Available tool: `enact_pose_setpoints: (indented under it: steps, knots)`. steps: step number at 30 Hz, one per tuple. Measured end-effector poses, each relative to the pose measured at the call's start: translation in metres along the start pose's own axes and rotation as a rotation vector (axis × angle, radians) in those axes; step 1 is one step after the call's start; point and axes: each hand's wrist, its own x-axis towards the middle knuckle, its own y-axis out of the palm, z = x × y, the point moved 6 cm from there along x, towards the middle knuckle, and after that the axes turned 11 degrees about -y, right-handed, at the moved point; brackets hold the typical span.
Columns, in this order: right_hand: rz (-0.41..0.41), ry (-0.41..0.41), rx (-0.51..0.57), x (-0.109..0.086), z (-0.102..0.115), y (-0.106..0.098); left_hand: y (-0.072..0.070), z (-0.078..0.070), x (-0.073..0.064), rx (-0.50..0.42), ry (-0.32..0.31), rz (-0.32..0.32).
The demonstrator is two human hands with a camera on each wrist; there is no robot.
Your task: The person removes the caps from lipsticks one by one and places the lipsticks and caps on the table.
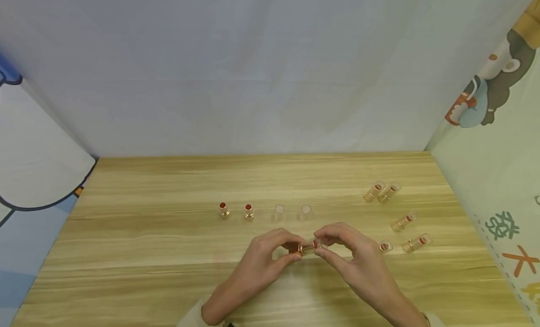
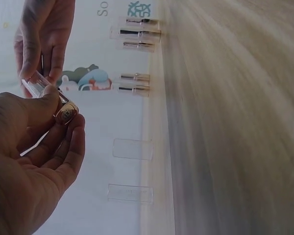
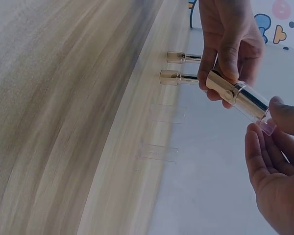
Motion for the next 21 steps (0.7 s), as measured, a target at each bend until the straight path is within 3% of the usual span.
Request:
enact_pose_setpoints:
  steps: [16,21]
  knots:
    - [0.033,0.059,0.003,-0.0007,-0.0016,0.0002,-0.0019,-0.0004,-0.0016,-0.029,0.036,-0.010]
    - [0.010,0.030,0.011,-0.0017,-0.0015,0.0017,-0.0022,0.0011,-0.0020,-0.049,0.026,-0.017]
